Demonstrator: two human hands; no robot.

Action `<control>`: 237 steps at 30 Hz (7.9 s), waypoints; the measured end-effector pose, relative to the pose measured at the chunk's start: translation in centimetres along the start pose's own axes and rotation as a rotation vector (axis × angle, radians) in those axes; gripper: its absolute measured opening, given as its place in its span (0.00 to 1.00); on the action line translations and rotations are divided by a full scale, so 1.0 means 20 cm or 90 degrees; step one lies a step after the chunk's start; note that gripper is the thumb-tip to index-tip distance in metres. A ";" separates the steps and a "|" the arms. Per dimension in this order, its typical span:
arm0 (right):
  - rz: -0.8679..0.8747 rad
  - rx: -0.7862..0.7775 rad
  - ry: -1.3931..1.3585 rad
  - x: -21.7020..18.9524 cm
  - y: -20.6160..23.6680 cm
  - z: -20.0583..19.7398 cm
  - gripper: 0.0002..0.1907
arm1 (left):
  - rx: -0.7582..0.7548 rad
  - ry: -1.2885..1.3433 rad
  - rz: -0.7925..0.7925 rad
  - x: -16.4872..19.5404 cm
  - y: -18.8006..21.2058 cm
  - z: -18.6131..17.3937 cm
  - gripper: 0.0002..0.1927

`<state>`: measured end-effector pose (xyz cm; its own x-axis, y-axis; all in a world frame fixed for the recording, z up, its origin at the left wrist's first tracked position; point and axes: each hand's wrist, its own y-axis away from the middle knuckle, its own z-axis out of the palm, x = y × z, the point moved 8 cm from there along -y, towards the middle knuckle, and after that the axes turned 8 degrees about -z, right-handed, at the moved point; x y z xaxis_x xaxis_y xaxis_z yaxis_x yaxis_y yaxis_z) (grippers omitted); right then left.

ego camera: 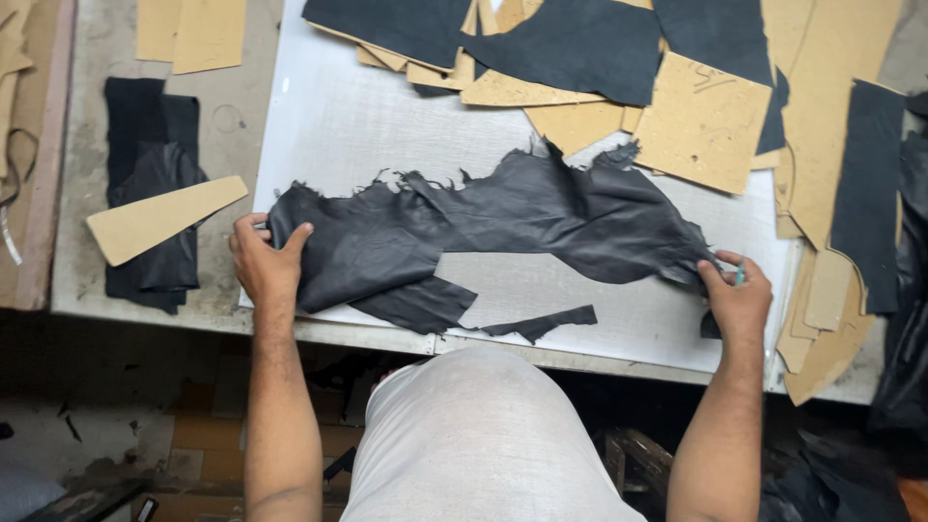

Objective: The person places cardboard templates on black leather, traces outlines with a pen, and cuts the leather using a utility knife. The person repeatedly positions templates, marks, and cuts multiple leather pieces on a workbench.

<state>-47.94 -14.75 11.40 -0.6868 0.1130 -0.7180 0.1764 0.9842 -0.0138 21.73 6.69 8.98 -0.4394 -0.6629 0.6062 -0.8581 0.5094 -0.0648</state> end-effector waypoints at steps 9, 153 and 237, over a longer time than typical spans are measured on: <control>-0.009 -0.124 0.000 0.04 0.17 0.25 0.16 | 0.037 -0.092 0.063 -0.03 -0.11 -0.15 0.18; -0.060 0.112 -0.580 0.55 0.04 -0.01 0.08 | -0.414 0.141 0.433 2.33 1.32 1.50 0.41; 0.157 -0.219 -0.537 -0.02 0.82 0.49 0.19 | -0.754 0.466 0.268 1.46 1.09 0.79 0.23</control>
<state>-37.87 0.09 4.74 0.1030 0.3204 -0.9417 -0.0616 0.9469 0.3154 -14.07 -10.27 12.74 -0.0567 -0.1146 0.9918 0.1743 0.9770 0.1228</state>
